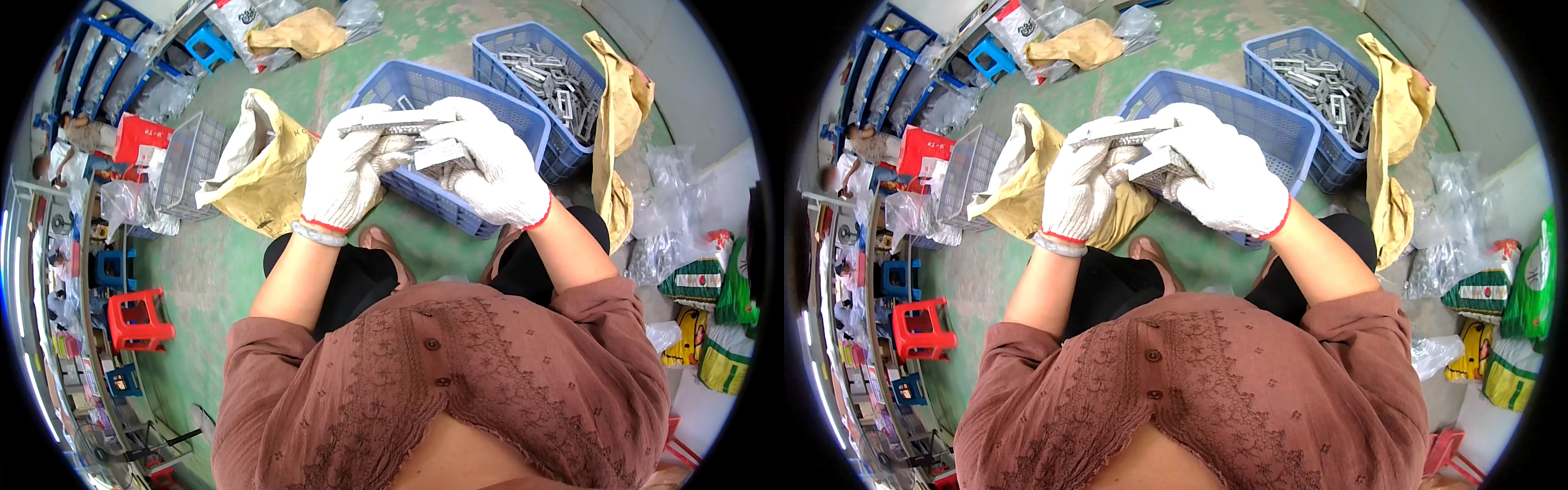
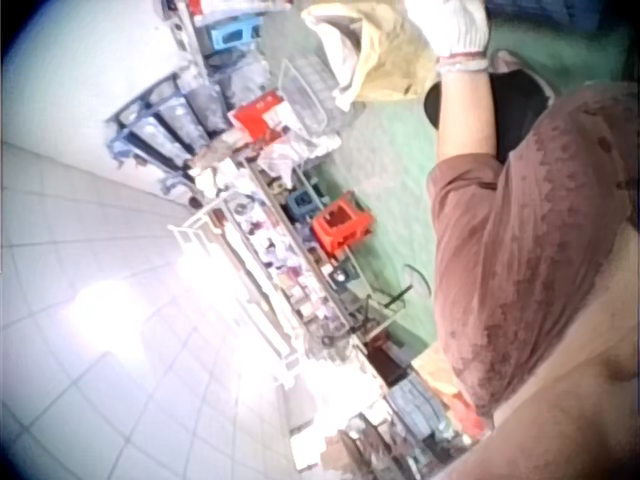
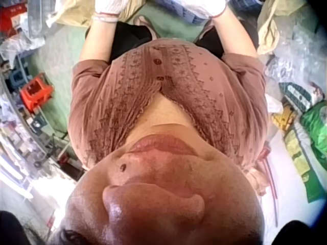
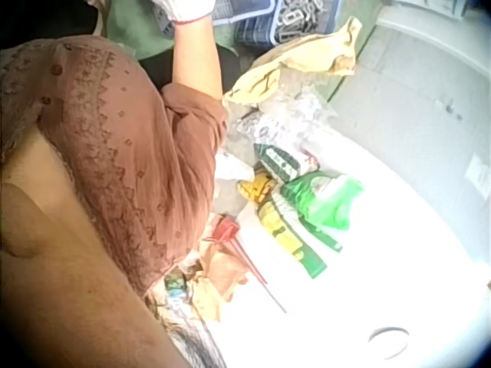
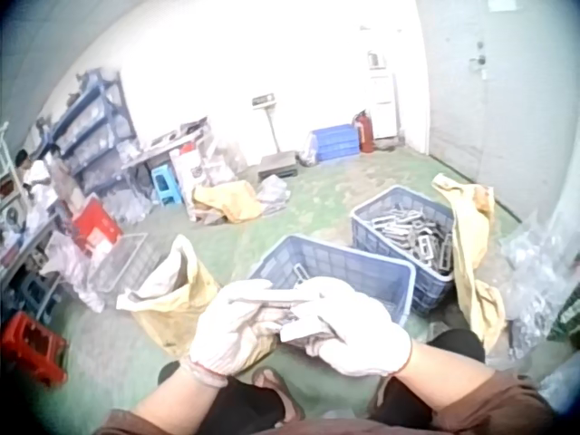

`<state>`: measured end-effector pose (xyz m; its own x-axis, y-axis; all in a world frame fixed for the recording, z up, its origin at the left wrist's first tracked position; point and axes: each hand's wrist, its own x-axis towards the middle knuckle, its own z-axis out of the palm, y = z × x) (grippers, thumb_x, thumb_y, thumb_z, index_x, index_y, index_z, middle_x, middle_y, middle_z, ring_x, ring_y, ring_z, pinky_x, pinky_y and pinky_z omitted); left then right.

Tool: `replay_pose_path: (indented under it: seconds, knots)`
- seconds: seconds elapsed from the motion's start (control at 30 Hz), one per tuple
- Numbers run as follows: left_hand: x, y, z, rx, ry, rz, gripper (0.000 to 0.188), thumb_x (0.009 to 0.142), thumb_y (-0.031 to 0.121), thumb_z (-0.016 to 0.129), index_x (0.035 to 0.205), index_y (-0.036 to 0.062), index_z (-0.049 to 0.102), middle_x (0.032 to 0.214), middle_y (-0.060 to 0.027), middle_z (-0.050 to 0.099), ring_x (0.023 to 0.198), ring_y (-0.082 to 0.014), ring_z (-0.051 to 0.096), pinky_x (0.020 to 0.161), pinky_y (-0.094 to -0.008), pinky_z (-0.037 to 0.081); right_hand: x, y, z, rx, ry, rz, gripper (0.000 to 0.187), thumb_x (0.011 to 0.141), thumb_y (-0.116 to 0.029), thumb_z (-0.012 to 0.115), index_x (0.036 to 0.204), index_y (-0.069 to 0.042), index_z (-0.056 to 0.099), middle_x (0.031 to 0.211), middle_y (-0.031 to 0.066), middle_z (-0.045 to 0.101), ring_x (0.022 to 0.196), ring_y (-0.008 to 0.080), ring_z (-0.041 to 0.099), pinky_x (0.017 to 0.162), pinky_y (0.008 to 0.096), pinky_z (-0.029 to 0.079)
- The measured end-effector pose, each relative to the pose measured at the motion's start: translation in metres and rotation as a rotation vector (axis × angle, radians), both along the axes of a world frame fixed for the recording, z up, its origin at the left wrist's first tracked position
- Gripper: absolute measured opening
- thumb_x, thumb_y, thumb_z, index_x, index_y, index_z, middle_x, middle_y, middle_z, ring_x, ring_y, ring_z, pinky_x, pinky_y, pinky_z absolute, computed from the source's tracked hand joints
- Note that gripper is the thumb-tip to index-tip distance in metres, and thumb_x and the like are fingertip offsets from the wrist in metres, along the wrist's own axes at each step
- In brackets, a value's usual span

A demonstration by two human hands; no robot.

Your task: The person sits on the floor and sorts small rectangular metal parts from a blue basket. They pick up the parts, inspect them, and place them into a plastic bag on the floor. The person repeats this process, handling the parts one by one or in small groups.

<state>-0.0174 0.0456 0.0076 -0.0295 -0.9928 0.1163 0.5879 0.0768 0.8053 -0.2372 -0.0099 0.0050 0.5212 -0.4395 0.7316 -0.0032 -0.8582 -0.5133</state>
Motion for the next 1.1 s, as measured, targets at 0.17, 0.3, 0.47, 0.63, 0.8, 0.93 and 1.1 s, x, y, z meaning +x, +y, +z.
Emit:
replay_pose_path:
  seconds: [0.17, 0.3, 0.47, 0.63, 0.8, 0.93, 1.1]
  knots:
    - [-0.015, -0.002, 0.010, 0.013, -0.009, 0.008, 0.026, 0.098, 0.011, 0.058, 0.121, -0.0022, 0.056, 0.112, -0.0171, 0.065, 0.097, -0.0276, 0.068, 0.078, -0.0374, 0.059, -0.008, 0.001, 0.006, -0.088, -0.011, -0.113, 0.040, 0.072, -0.013, 0.072, 0.111, -0.011, 0.069, 0.120, 0.0164, 0.063, 0.100, 0.0378, 0.064, 0.086, 0.0402, 0.053]
    - [-0.040, -0.013, 0.032, 0.017, -0.140, -0.189, 0.031, 0.096, 0.013, 0.061, 0.121, -0.0033, 0.056, 0.113, -0.0173, 0.065, 0.095, -0.0248, 0.068, 0.078, -0.0360, 0.058, -0.047, 0.003, 0.015, 0.191, -0.019, -0.049, 0.039, 0.075, 0.010, 0.055, 0.110, -0.003, 0.065, 0.122, 0.0120, 0.055, 0.094, 0.0213, 0.065, 0.072, 0.0309, 0.053]
    - [-0.053, -0.019, 0.023, 0.086, -0.374, -0.246, 0.047, 0.094, 0.015, 0.064, 0.135, -0.0018, 0.048, 0.116, -0.0196, 0.064, 0.097, -0.0283, 0.068, 0.081, -0.0394, 0.057, -0.135, 0.022, 0.040, 0.379, -0.007, -0.399, 0.035, 0.077, -0.003, 0.061, 0.112, -0.001, 0.064, 0.099, 0.0082, 0.064, 0.079, 0.0131, 0.062, 0.066, 0.0289, 0.050]
    - [-0.051, -0.019, -0.004, 0.160, -0.525, -0.329, 0.052, 0.095, 0.022, 0.063, 0.139, 0.0016, 0.046, 0.121, -0.0167, 0.064, 0.100, -0.0260, 0.067, 0.084, -0.0366, 0.053, -0.251, 0.087, 0.048, 0.429, 0.020, -0.844, 0.029, 0.083, -0.011, 0.064, 0.110, 0.001, 0.064, 0.087, 0.0064, 0.068, 0.072, 0.0124, 0.064, 0.060, 0.0263, 0.052]
    - [-0.053, -0.021, -0.031, 0.286, -0.603, -0.358, 0.052, 0.094, 0.022, 0.065, 0.138, 0.0010, 0.046, 0.118, -0.0163, 0.065, 0.097, -0.0261, 0.068, 0.083, -0.0369, 0.054, -0.322, 0.152, -0.019, 0.749, 0.237, -1.129, 0.021, 0.081, -0.004, 0.057, 0.100, -0.003, 0.062, 0.065, 0.0004, 0.055, 0.052, 0.0100, 0.053, 0.048, 0.0260, 0.043]
    - [-0.056, -0.016, -0.032, 0.320, -0.680, -0.333, 0.052, 0.093, 0.023, 0.067, 0.136, -0.0008, 0.047, 0.115, -0.0174, 0.065, 0.094, -0.0263, 0.068, 0.080, -0.0364, 0.055, -0.346, 0.173, -0.096, 0.828, 0.424, -1.288, 0.029, 0.076, -0.010, 0.062, 0.102, 0.001, 0.065, 0.080, 0.0047, 0.065, 0.073, 0.0148, 0.060, 0.069, 0.0302, 0.049]
    - [-0.062, -0.017, -0.035, 0.351, -0.731, -0.374, 0.054, 0.093, 0.024, 0.067, 0.137, -0.0008, 0.046, 0.118, -0.0166, 0.064, 0.093, -0.0257, 0.067, 0.079, -0.0353, 0.056, -0.378, 0.187, -0.232, 1.028, 0.215, -1.287, 0.032, 0.079, -0.024, 0.065, 0.099, 0.000, 0.068, 0.095, 0.0206, 0.070, 0.091, 0.0336, 0.067, 0.082, 0.0407, 0.051]
